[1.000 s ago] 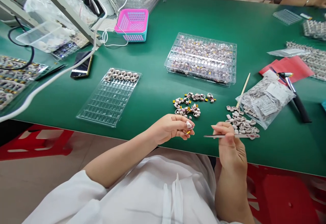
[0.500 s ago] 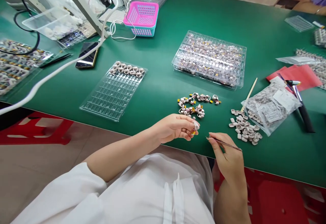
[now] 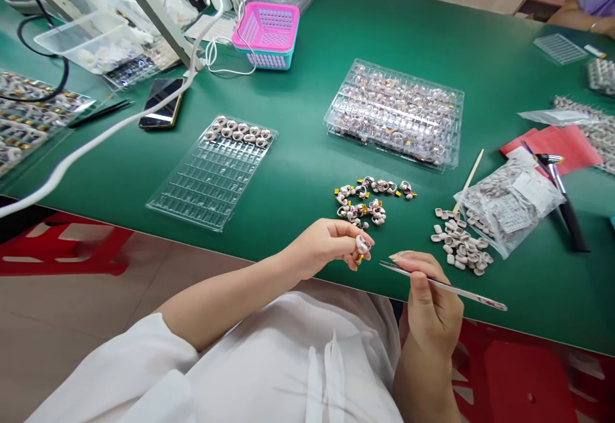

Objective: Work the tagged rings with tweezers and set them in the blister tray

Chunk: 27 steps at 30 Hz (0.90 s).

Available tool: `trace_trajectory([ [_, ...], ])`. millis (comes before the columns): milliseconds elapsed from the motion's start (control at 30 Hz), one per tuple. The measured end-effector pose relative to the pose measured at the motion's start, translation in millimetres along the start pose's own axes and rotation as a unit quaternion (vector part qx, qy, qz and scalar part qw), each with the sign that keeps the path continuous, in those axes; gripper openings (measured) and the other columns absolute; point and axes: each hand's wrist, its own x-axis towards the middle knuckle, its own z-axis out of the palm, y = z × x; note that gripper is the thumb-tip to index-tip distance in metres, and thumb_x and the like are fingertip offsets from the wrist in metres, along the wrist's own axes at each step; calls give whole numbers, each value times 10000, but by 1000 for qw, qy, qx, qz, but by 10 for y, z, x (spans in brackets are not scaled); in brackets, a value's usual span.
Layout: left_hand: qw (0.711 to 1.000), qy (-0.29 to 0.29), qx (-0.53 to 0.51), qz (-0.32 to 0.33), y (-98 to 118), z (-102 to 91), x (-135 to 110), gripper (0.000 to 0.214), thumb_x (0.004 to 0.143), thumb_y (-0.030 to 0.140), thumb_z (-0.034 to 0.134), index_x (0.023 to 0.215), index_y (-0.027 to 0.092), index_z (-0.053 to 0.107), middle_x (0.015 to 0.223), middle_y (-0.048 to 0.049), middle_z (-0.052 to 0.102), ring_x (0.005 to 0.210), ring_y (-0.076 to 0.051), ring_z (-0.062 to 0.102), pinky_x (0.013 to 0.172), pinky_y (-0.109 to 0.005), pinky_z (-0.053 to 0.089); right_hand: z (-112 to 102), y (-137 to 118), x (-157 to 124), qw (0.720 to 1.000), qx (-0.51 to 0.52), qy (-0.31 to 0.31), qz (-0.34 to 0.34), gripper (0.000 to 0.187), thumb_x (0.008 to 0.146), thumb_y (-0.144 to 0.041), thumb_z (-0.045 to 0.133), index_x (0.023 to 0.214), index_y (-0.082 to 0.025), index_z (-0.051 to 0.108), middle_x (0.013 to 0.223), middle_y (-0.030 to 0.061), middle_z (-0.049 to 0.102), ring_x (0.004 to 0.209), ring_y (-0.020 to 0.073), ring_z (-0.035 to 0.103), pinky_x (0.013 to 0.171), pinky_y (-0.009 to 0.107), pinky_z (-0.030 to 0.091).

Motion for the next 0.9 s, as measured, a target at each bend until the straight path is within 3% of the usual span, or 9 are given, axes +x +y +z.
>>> trace_trajectory([
  [200, 996, 11, 61, 60, 4, 87, -126, 145, 687, 218, 756, 794, 122, 733, 664, -26, 688, 580, -108, 577, 564, -225, 481, 133, -77, -20, 999, 8, -31, 7, 243, 1000, -269, 460, 1046, -265, 699, 977, 72, 686, 977, 248, 629, 809, 410, 507],
  [333, 985, 12, 123, 117, -30, 100, -218, 123, 704, 155, 687, 820, 131, 717, 697, -24, 686, 611, -112, 587, 583, -219, 474, 165, -121, 4, 999, -19, -35, -9, 276, 1002, -340, 461, 1118, -302, 709, 1136, 84, 620, 1087, 261, 575, 833, 408, 496],
  [500, 922, 45, 293, 251, -49, 91, -272, 177, 731, 93, 594, 849, 129, 721, 752, -60, 708, 665, -140, 622, 645, -244, 500, 103, -135, 33, 1000, -13, 1, -20, 285, 1006, -358, 455, 1054, -301, 729, 1023, 71, 594, 980, 238, 579, 771, 379, 482],
  [600, 886, 54, 344, 307, -52, 100, -260, 197, 744, 82, 563, 847, 146, 719, 742, -62, 716, 638, -137, 608, 617, -240, 490, 93, -119, 25, 1000, 3, -9, -8, 285, 1008, -336, 445, 1030, -289, 725, 982, 71, 611, 952, 239, 591, 770, 385, 482],
  [767, 867, 48, 367, 334, -60, 120, -228, 223, 744, 72, 547, 852, 172, 715, 733, -50, 726, 657, -147, 629, 649, -251, 501, 110, -86, 0, 1000, -11, -24, -16, 314, 1003, -420, 445, 1080, -308, 728, 1040, 74, 578, 981, 241, 566, 754, 378, 485],
  [900, 874, 81, 358, 319, -60, 112, -215, 211, 748, 85, 566, 854, 178, 724, 731, -48, 719, 652, -147, 628, 650, -254, 503, 59, -46, -11, 1000, 13, -7, -7, 305, 1010, -402, 444, 1123, -311, 712, 959, 57, 544, 778, 178, 543, 638, 334, 468],
])
